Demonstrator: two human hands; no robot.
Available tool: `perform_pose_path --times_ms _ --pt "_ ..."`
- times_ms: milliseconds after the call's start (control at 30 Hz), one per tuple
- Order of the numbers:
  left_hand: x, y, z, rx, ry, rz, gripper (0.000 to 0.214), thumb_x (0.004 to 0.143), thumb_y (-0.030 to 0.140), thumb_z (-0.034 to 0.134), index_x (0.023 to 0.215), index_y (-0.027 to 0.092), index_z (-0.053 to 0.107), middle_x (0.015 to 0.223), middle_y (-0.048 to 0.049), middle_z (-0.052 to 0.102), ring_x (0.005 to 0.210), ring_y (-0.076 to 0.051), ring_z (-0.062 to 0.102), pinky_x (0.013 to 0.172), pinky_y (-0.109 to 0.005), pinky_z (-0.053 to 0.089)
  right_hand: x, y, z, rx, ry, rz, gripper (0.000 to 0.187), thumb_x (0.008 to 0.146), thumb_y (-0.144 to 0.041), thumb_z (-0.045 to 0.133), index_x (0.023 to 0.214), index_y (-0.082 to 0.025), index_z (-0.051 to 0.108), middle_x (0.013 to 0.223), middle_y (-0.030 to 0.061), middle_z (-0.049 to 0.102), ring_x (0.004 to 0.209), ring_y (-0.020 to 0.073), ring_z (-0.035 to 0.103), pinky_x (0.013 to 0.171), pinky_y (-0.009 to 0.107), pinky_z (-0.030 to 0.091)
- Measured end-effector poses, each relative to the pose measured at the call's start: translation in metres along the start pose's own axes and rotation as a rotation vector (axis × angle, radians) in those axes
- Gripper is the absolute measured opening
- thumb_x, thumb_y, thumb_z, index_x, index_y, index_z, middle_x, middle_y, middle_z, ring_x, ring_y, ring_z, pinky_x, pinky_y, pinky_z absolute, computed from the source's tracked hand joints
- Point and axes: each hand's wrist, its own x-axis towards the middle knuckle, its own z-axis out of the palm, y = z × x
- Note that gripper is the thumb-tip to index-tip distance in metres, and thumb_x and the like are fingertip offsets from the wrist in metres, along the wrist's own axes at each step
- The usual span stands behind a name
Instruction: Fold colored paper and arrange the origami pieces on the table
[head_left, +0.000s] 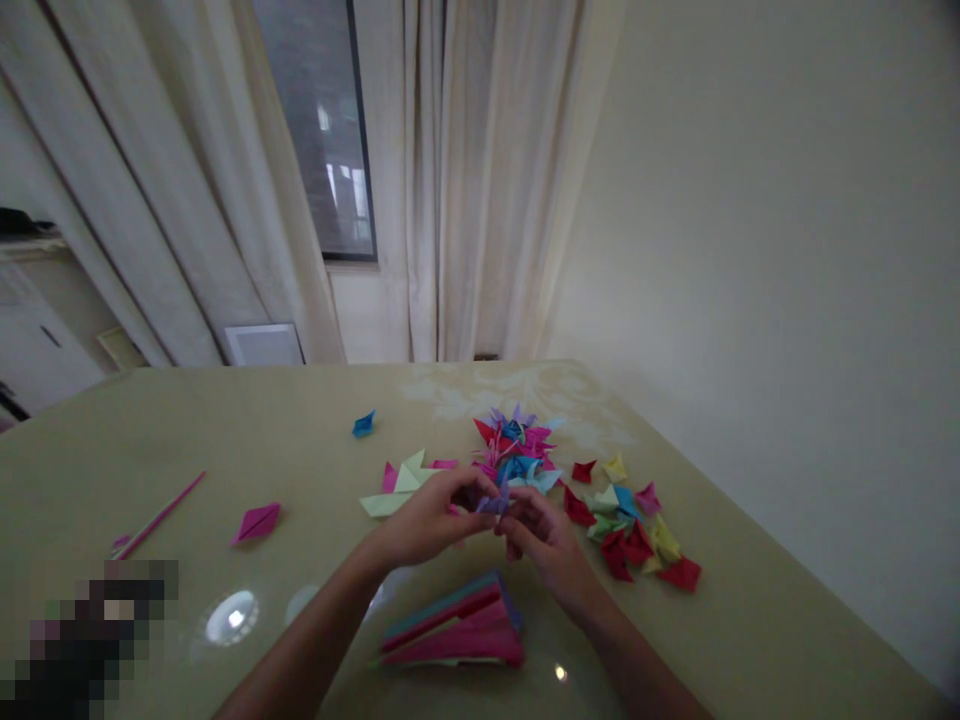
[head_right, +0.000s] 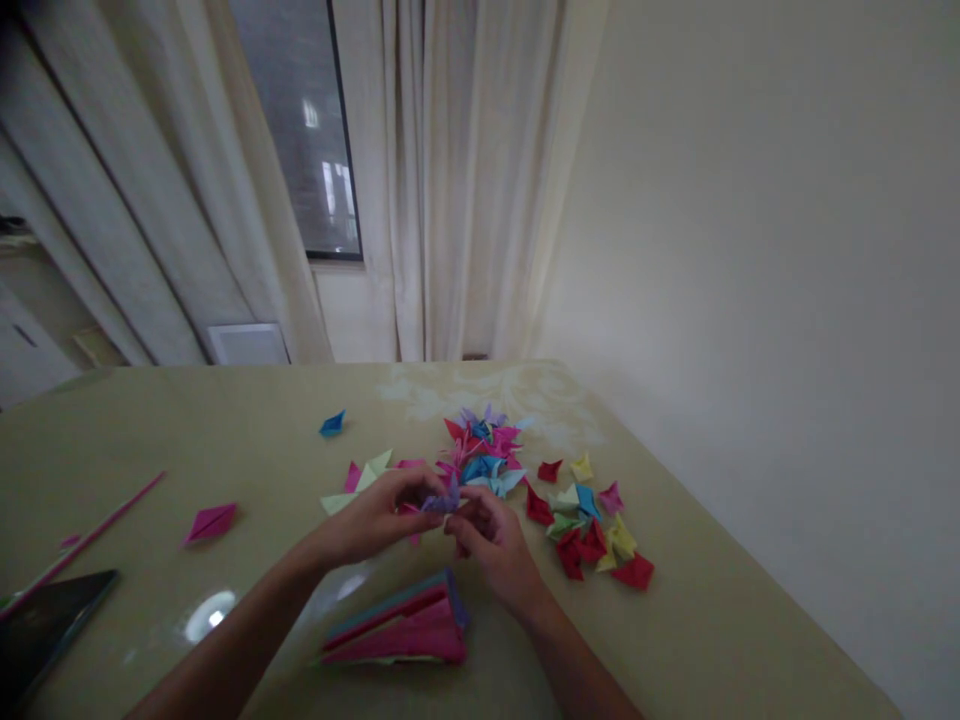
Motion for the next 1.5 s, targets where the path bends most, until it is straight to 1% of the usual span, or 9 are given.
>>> perform_pose_path --times_ms 133,467,600,767,933,1067,1233,1367,1500 --pt "0.002 -0.002 0.007 -0.084 -0.013 -0.005 0.025 0.09 0.031 0.078 0.11 0.021 0.068 0.097 -0.0009 0.07 0.087 -0.017 0.065 0.08 -0.029 0.052 0.004 -0.001 -0.005 -0.027 0.059 -0.002 0.045 0.079 -0.061 0.086 0.093 -0.021 0.069 0.069 -0.0011 0.066 0.058 0.0129 0.056 0.053 0.023 0.044" --pt "0.003 -0.023 0.01 0.115 -0.006 0.004 0.025 0.092 0.035 0.073 0.113 0.022 0.072 0.106 -0.0067 0.075 0.094 -0.021 0.071 0.083 -0.032 0.057 0.002 -0.015 -0.004 -0.08 -0.015 -0.017 0.04 0.08 -0.056 0.086 0.081 -0.022 0.064 0.065 -0.0045 0.057 0.056 0.0118 0.05 0.053 0.023 0.039" --pt "0.017 -0.043 -0.034 0.498 0.347 -0.123 0.032 0.094 0.04 0.063 0.12 0.024 0.071 0.125 -0.009 0.074 0.113 -0.024 0.071 0.097 -0.037 0.058 0.013 -0.007 -0.011 -0.105 0.197 -0.091 0.047 0.085 -0.065 0.077 0.079 -0.02 0.063 0.064 -0.0027 0.062 0.047 0.0104 0.051 0.045 0.022 0.039" --pt "0.027 -0.074 -0.109 0.754 0.73 -0.371 0.051 0.09 0.033 0.056 0.137 0.015 0.06 0.157 -0.024 0.049 0.154 -0.043 0.033 0.119 -0.069 0.032 0.023 0.004 -0.019 -0.168 0.365 -0.107 0.058 0.085 -0.066 0.074 0.116 -0.016 0.07 0.089 0.0071 0.077 0.049 0.0144 0.062 0.043 0.026 0.049" --pt "0.005 -0.095 -0.136 0.862 0.727 -0.525 0.038 0.088 0.032 0.055 0.12 0.019 0.069 0.144 -0.0254 0.061 0.144 -0.05 0.045 0.106 -0.078 0.039 0.017 0.015 -0.02 -0.204 0.354 -0.115 0.044 0.086 -0.05 0.076 0.115 -0.017 0.07 0.084 0.003 0.072 0.051 0.014 0.061 0.041 0.024 0.05" --pt "-0.009 -0.093 -0.139 0.873 0.651 -0.491 0.032 0.087 0.023 0.049 0.109 0.015 0.072 0.12 -0.0242 0.073 0.123 -0.043 0.065 0.107 -0.066 0.046 0.016 0.015 -0.018 -0.204 0.346 -0.123 0.034 0.089 -0.046 0.073 0.109 -0.02 0.07 0.079 -0.0003 0.069 0.051 0.0127 0.059 0.041 0.022 0.048" --pt "-0.016 -0.069 -0.105 0.725 0.544 -0.345 0.044 0.094 0.03 0.048 0.137 0.02 0.053 0.12 -0.0141 0.078 0.11 -0.027 0.076 0.098 -0.042 0.058 0.01 0.005 -0.01 -0.17 0.284 -0.115 0.033 0.092 -0.051 0.071 0.106 -0.021 0.069 0.072 -0.0023 0.065 0.05 0.0117 0.054 0.042 0.02 0.043" --pt "-0.032 -0.036 -0.031 0.453 0.32 -0.095 0.066 0.093 0.04 0.064 0.154 0.026 0.043 0.123 -0.01 0.08 0.106 -0.025 0.078 0.095 -0.039 0.06 -0.003 -0.01 0.007 -0.091 0.079 -0.103 0.04 0.089 -0.052 0.077 0.115 -0.023 0.07 0.091 0.0021 0.072 0.061 0.0143 0.062 0.052 0.024 0.051" --pt "-0.049 -0.018 0.036 0.536 0.22 -0.031 0.063 0.094 0.026 0.065 0.154 0.039 0.05 0.139 -0.0065 0.074 0.125 -0.029 0.072 0.104 -0.043 0.057 -0.015 -0.022 0.022 -0.252 -0.027 -0.212 0.035 0.085 -0.045 0.083 0.113 -0.025 0.075 0.095 0.0027 0.074 0.067 0.0151 0.062 0.061 0.026 0.05"
